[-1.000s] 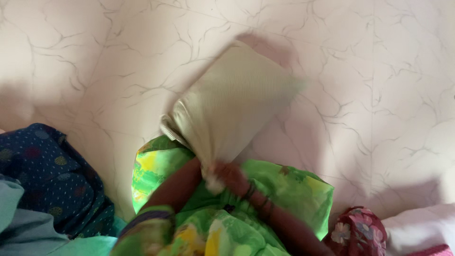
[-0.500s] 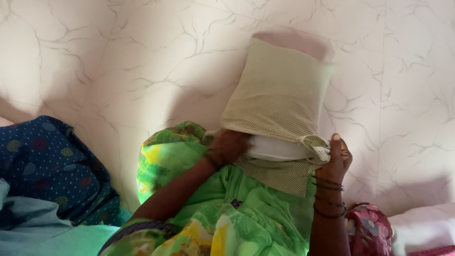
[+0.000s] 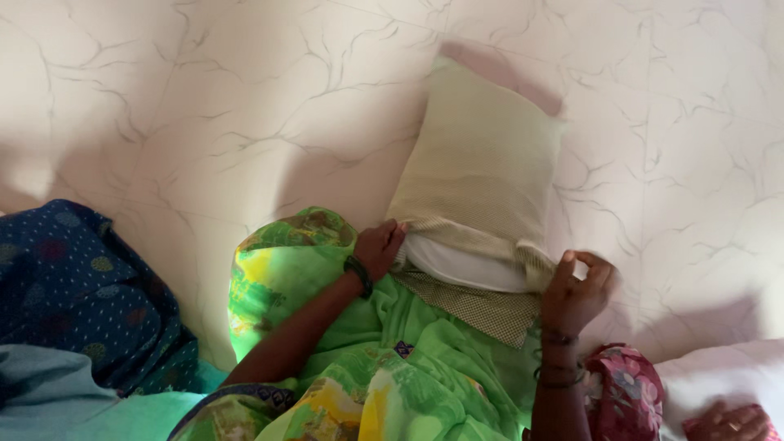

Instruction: The person sits on the floor and puts a pink patterned pillowcase onto a white pillow, smoothing it out. They then repeat the process with a green patterned pillowcase on a second white pillow.

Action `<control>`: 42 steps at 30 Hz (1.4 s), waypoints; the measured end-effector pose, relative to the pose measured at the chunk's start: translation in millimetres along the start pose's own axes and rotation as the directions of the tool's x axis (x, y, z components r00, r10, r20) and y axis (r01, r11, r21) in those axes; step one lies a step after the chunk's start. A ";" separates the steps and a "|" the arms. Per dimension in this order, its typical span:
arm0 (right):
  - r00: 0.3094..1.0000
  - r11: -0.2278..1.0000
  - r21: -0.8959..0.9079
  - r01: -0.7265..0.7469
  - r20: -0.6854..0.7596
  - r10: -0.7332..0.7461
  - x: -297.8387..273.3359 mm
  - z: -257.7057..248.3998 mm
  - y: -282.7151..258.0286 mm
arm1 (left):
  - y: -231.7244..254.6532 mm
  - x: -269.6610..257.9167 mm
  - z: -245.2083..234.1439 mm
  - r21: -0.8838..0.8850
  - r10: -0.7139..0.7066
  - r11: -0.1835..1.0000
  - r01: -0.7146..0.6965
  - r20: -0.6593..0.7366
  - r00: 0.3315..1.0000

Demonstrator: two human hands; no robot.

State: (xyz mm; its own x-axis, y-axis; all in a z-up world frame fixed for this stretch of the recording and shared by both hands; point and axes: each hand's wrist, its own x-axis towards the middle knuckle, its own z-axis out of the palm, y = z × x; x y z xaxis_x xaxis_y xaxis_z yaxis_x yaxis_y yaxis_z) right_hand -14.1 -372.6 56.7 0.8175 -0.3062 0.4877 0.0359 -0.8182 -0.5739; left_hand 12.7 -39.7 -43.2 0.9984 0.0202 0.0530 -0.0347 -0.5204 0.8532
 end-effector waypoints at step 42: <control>0.680 0.834 -0.272 0.479 0.716 -0.157 -35.8 92.4 25.2 | -25.9 1.0 -44.5 0.632 -0.289 0.774 -0.032 0.399 0.870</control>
State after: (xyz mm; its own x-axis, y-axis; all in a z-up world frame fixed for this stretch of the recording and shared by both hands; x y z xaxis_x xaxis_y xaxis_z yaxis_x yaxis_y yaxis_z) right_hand 10.6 -337.4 -36.0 0.9620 0.2686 -0.0490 0.2652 -0.9619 -0.0661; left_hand 12.6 11.8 -42.2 0.8965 -0.1726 -0.4079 -0.0310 -0.9431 0.3311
